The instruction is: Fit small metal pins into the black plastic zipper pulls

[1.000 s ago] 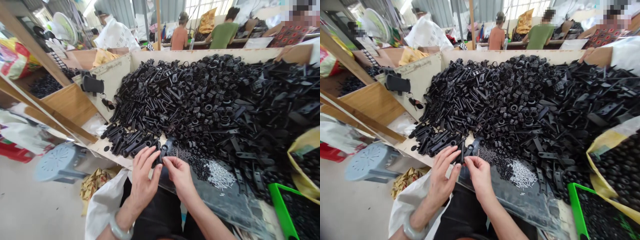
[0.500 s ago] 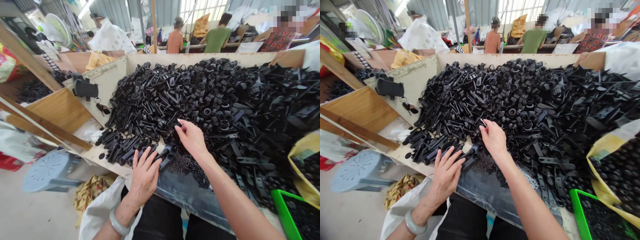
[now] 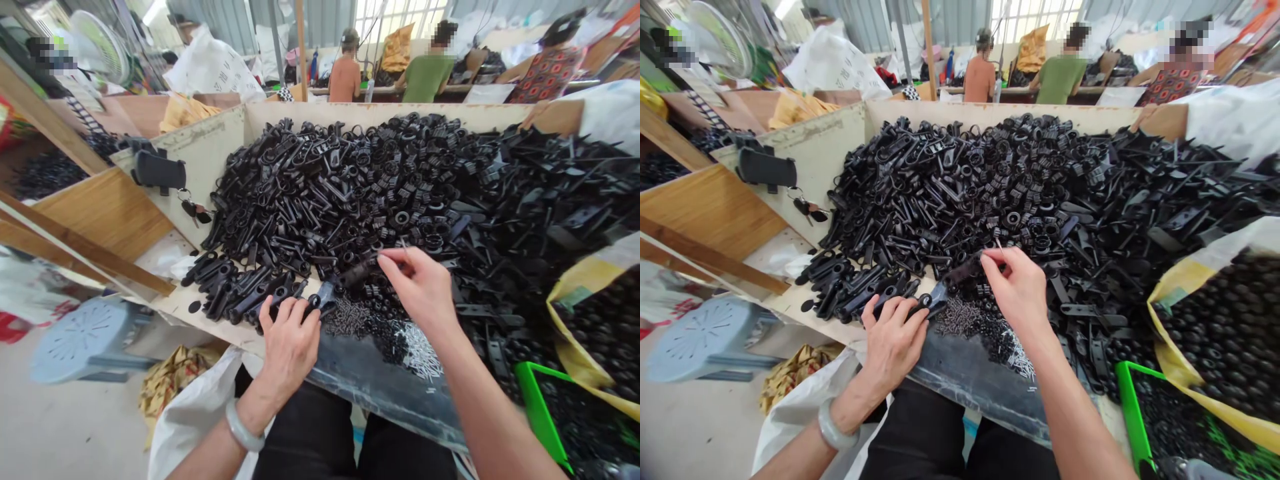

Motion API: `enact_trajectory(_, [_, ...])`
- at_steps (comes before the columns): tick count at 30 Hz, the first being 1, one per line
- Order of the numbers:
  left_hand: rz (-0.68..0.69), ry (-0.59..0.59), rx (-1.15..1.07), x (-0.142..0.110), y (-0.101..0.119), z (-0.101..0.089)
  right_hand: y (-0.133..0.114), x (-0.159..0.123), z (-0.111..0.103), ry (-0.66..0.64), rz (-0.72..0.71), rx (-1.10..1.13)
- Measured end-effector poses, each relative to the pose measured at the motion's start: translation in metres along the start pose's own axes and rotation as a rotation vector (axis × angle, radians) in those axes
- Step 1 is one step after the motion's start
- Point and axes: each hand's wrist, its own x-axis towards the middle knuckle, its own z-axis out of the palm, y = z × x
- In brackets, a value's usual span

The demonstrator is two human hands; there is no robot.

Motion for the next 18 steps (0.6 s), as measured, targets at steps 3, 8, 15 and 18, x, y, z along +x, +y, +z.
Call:
enact_trajectory(3, [0.016,0.002,-0.11,-0.003,0.004,-0.006,0.012,-0.039,-0.023,-0.161,0.07,0.134])
enact_trajectory(8, [-0.255,-0.154,-0.773,-0.013,0.02,-0.027,0.001,-0.076,-0.028,-0.538,-0.032,0.243])
enact_trajectory(15, [-0.867,-0.518,-1.637,-0.029,0.042,-0.025,-0.017,-0.029,0.018,-0.726,-0.253,-0.101])
enact_trajectory(18, [-0.931,-0.546,-1.619,-0.034,0.039,-0.019,-0.01,-0.006,0.048,-0.734,-0.353,-0.411])
